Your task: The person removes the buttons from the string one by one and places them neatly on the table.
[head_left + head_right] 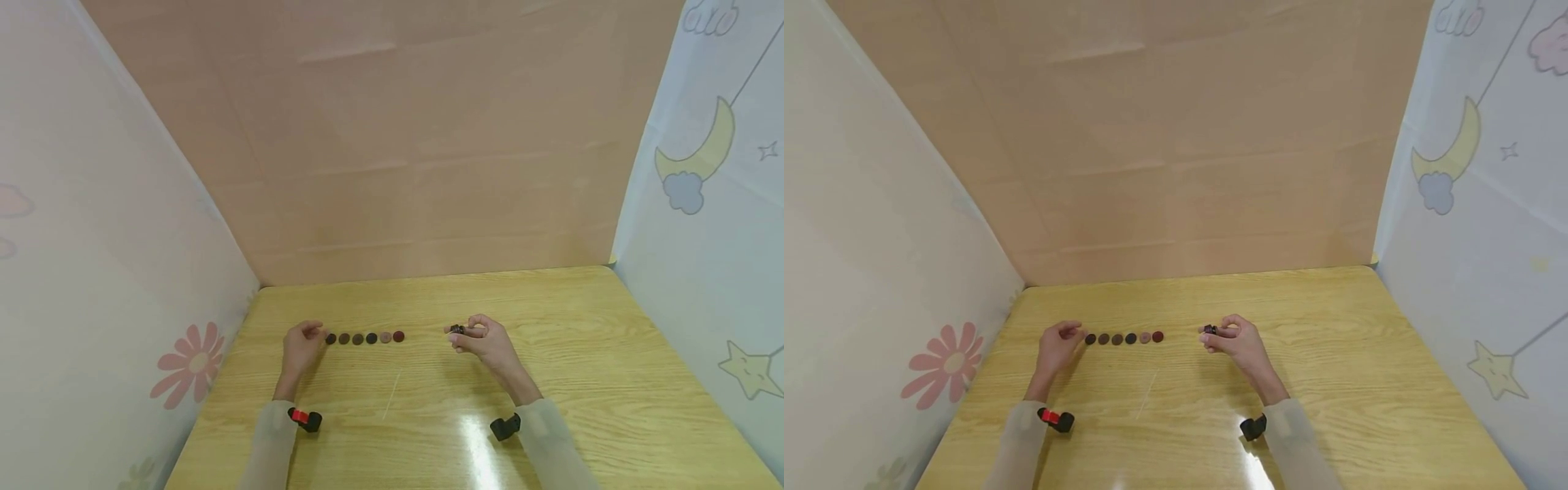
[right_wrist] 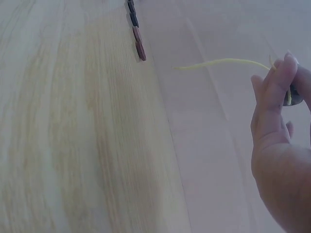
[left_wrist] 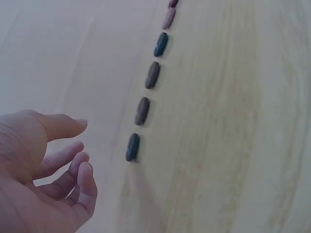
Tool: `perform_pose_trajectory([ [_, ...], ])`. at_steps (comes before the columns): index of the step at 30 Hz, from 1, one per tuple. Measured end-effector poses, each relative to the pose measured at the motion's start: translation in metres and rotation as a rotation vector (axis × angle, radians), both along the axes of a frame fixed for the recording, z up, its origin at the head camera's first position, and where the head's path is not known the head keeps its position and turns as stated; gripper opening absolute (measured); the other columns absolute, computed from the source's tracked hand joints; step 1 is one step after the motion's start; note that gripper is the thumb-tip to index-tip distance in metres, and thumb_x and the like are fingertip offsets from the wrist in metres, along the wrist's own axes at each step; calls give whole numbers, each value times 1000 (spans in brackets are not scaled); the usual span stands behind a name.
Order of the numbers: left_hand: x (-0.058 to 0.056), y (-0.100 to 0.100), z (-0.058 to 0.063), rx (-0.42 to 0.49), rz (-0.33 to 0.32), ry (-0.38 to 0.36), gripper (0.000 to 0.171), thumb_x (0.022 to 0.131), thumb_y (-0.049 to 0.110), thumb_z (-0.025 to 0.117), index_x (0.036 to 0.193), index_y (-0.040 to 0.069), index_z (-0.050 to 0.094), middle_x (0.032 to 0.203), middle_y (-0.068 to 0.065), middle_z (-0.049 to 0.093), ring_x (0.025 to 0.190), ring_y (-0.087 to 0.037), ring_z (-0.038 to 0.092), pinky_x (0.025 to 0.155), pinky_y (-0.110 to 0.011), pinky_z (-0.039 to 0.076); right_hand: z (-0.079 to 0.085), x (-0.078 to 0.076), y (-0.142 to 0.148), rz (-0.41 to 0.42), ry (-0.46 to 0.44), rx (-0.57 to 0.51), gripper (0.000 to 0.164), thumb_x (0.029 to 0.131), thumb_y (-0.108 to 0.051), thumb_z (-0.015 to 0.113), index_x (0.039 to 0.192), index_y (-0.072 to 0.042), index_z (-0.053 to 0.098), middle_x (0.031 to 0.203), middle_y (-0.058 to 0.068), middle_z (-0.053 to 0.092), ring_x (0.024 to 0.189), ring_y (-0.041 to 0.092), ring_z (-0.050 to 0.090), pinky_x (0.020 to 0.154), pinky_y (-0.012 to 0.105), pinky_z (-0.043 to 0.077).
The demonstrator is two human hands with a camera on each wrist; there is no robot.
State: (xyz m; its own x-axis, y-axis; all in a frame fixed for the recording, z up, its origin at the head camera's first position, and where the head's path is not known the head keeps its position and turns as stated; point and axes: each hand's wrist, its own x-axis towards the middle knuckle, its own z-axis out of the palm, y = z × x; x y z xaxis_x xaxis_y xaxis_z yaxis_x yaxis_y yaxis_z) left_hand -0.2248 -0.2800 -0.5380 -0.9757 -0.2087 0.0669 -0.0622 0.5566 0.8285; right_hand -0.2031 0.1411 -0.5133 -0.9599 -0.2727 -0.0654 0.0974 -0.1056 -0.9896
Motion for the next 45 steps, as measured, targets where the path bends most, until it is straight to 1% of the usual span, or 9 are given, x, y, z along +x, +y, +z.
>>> perform_pose_trajectory([
  [4, 2, 6, 9, 4, -19, 39, 31, 98, 17, 75, 122, -3, 74, 107, -19, 74, 95, -25, 68, 78, -22, 53, 1, 0, 0, 8, -4, -26, 38, 94, -9, 79, 103, -8, 43, 111, -1, 82, 88, 13, 79, 83, 32, 65],
  [7, 3, 15, 19, 15, -48, 68, 30, 98, 17, 75, 120, -2, 75, 105, -18, 74, 93, -23, 67, 77, -21, 53, 1, 0, 1, 8, 3, -15, 37, 94, -10, 79, 116, -4, 50, 111, -2, 82, 88, 13, 78, 84, 35, 65],
  [12, 6, 33, 36, 27, -110, 95, 24, 99, 18, 74, 117, 2, 77, 101, -14, 75, 91, -17, 67, 76, -20, 56, 0, -1, 1, 13, 49, 31, 55, 95, -12, 79, 138, 11, 54, 113, -6, 81, 93, 12, 78, 87, 41, 65],
  [21, 14, 78, 56, 47, -255, 98, 17, 99, 20, 75, 113, 11, 79, 100, -6, 76, 93, -15, 67, 80, -22, 56, 1, -1, 0, 18, 75, 42, 48, 95, -14, 80, 133, 9, 62, 118, -1, 79, 97, 18, 78, 88, 41, 65],
  [28, 18, 116, 53, 195, -442, -12, 20, 102, 22, 71, 118, 11, 77, 114, -17, 76, 103, -33, 71, 84, -29, 59, 1, -2, -4, 11, 75, 66, 46, 94, -16, 81, 130, 7, 65, 123, 12, 75, 98, 21, 78, 88, 41, 65],
  [33, 18, 144, 50, 348, -548, -134, 33, 104, 32, 68, 125, 7, 73, 119, -24, 73, 104, -30, 71, 93, -39, 61, 2, -1, -7, 7, 83, 66, 46, 93, -16, 81, 130, 6, 65, 128, 22, 72, 98, 19, 78, 88, 41, 65],
  [36, 16, 159, 47, 427, -578, -205, 42, 105, 37, 66, 129, 3, 69, 123, -28, 71, 106, -28, 71, 99, -42, 61, 3, -1, -8, 8, 78, 56, 46, 93, -14, 81, 130, 7, 64, 126, 18, 73, 99, 18, 77, 87, 36, 64],
  [39, 15, 170, 45, 494, -577, -256, 46, 105, 37, 66, 132, 0, 64, 125, -30, 70, 113, -35, 71, 105, -49, 58, 4, 0, -10, 13, 70, 46, 47, 93, -13, 81, 131, 8, 63, 122, 9, 74, 100, 16, 77, 87, 35, 64],
  [45, 16, 181, 45, 484, -537, -275, 43, 103, 40, 68, 128, 5, 68, 120, -20, 73, 113, -36, 70, 104, -52, 58, 4, 0, -13, 12, 64, 60, 48, 92, -14, 82, 131, 7, 64, 117, 0, 75, 100, 14, 77, 92, 47, 63],
])
